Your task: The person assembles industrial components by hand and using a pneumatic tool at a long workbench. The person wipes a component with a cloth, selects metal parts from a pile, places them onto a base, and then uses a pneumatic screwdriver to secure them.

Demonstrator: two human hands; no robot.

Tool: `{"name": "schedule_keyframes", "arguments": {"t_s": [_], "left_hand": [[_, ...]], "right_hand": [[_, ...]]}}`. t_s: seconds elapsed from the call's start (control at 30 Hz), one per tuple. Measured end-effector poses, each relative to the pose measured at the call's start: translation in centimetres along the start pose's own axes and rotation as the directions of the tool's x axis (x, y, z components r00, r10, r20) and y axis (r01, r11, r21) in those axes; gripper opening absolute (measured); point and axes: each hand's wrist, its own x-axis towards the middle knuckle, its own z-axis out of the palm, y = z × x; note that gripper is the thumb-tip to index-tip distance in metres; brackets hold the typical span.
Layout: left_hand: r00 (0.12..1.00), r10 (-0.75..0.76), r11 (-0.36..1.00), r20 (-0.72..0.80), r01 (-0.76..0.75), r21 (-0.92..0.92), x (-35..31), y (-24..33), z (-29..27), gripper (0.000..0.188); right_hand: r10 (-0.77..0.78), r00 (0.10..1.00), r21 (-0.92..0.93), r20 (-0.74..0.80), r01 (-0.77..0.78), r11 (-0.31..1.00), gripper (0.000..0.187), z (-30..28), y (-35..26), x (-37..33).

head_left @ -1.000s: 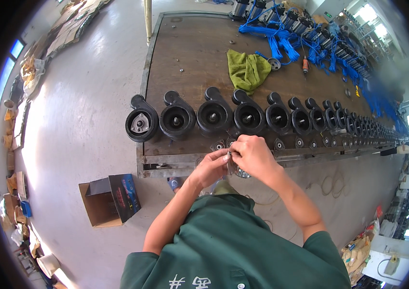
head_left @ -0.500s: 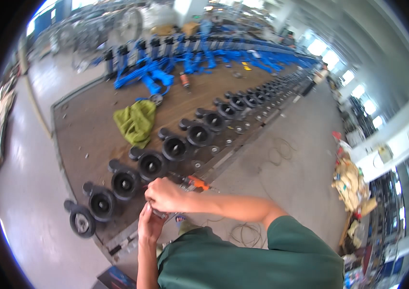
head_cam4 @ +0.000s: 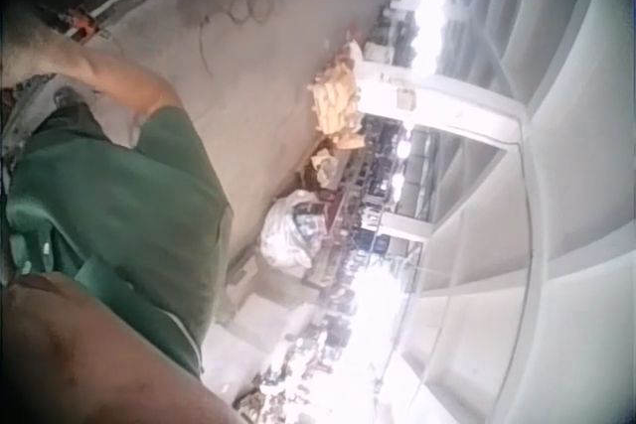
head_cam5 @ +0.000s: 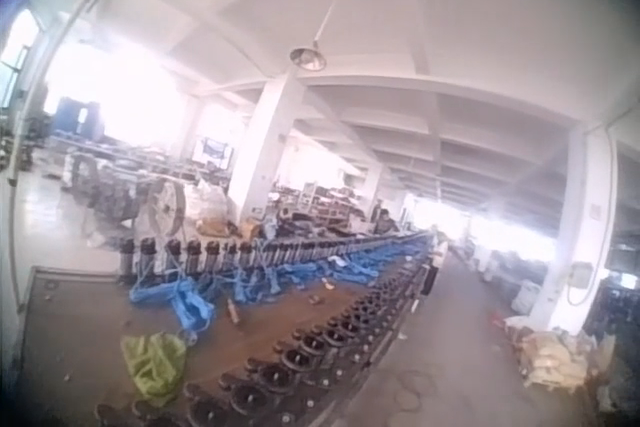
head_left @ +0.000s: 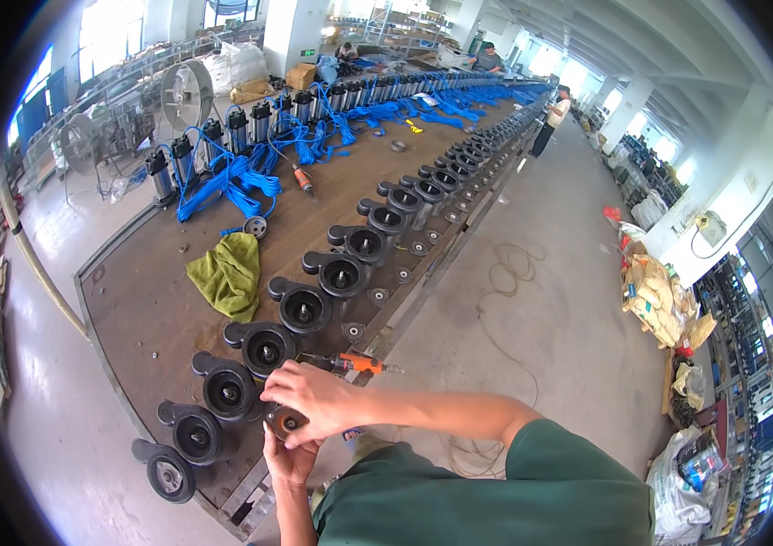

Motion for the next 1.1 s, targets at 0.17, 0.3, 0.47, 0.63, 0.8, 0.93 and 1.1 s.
{"name": "schedule_keyframes", "arguments": {"t_s": [0.17,0.3,0.47,0.63,0.8,0.93,1.1], "left_hand": [[0.997,0.070,0.997,-0.041,-0.070,-0.015,-0.9,0.4,0.6,0.061],[0.993,0.093,0.995,-0.069,-0.096,-0.031,-2.8,1.2,1.6,0.059],[0.962,0.198,0.979,-0.190,-0.205,-0.018,-6.0,2.7,1.3,0.052],[0.959,0.200,0.966,-0.200,-0.227,-0.126,-8.0,3.4,0.3,0.057],[0.799,0.219,0.976,-0.560,-0.184,0.120,-11.6,4.7,-2.8,0.042],[0.706,0.304,0.951,-0.640,-0.264,0.160,-14.4,3.9,-6.0,0.027],[0.571,0.416,0.908,-0.708,-0.218,0.358,-15.4,2.9,-7.9,0.018]], "right_hand": [[-0.007,0.970,-0.207,0.244,0.059,0.977,0.073,0.0,-1.8,0.1],[-0.102,0.970,-0.200,0.220,0.148,0.969,0.064,1.8,-1.9,1.5],[-0.280,0.913,-0.143,0.298,0.333,0.932,0.057,4.2,-3.7,4.7],[-0.323,0.895,-0.005,0.308,0.341,0.940,0.061,6.3,-4.6,6.8],[-0.319,0.911,-0.061,0.262,0.346,0.936,0.060,10.1,-3.6,12.2],[-0.333,0.911,-0.101,0.242,0.365,0.926,0.060,14.1,-2.5,16.6],[-0.316,0.886,-0.165,0.340,0.387,0.907,0.062,16.6,-2.0,18.6]]}}
